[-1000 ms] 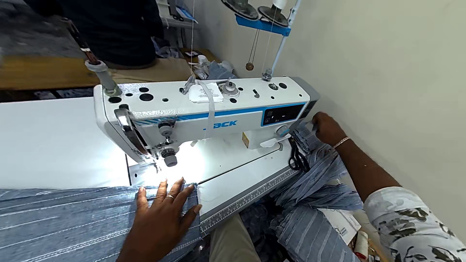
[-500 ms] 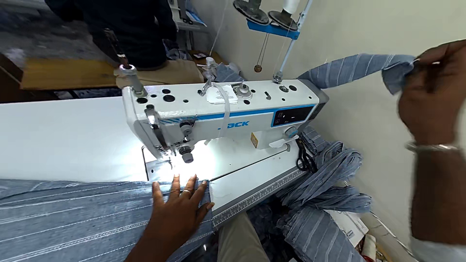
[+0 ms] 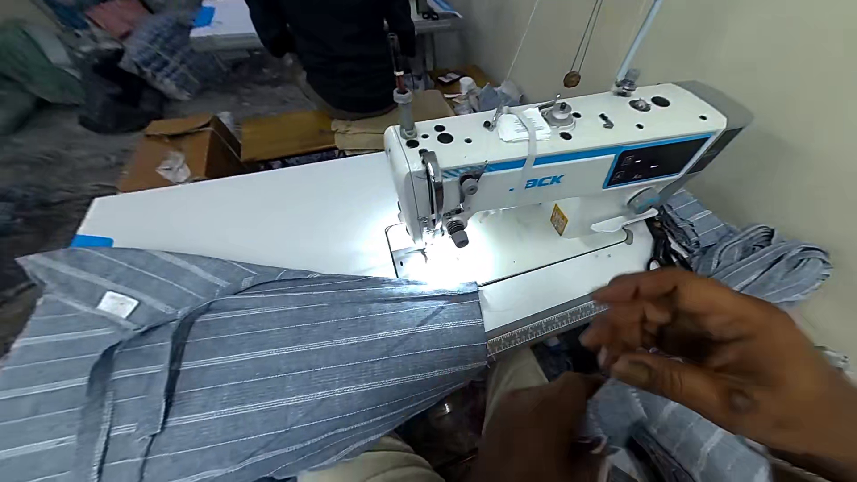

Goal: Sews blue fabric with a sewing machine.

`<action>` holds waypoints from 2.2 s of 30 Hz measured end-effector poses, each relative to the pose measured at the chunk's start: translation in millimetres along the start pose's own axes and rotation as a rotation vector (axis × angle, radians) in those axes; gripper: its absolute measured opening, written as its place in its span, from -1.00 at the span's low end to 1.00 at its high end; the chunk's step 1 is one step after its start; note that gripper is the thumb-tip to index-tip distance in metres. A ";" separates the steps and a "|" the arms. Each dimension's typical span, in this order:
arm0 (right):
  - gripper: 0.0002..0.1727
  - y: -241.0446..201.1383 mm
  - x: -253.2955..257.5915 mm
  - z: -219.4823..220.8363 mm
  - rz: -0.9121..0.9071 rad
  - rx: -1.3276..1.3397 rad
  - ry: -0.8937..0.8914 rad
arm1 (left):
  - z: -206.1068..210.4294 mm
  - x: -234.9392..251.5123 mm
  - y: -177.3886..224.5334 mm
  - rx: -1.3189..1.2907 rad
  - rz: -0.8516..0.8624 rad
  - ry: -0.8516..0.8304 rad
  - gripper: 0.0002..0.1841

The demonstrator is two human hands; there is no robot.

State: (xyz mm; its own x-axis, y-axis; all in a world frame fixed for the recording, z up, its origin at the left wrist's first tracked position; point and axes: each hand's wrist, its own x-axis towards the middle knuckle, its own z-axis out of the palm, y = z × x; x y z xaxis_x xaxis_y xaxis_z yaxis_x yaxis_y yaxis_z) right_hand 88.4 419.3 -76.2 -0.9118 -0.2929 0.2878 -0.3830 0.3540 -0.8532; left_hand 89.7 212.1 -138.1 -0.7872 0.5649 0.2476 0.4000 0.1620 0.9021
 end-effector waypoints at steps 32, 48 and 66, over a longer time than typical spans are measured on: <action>-0.72 145.1 -80.2 194.5 0.597 0.504 0.088 | -81.6 81.6 -147.9 0.949 -0.198 0.107 -0.54; -0.65 157.5 -36.1 200.2 0.485 0.344 0.028 | -120.0 70.7 -186.3 1.024 -0.331 -0.033 -0.34; -0.41 116.6 76.4 139.2 0.688 -0.330 -0.277 | -166.0 141.7 -211.1 0.995 -0.364 -0.060 -0.39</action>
State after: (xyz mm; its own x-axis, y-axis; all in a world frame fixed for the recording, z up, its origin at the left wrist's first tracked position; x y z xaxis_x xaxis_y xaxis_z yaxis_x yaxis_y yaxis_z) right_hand -5.2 314.6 -214.3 -0.9060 -0.1079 -0.4092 0.1866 0.7660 -0.6151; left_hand -184.2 123.6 -234.7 -0.9233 0.3836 -0.0215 0.3703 0.9034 0.2164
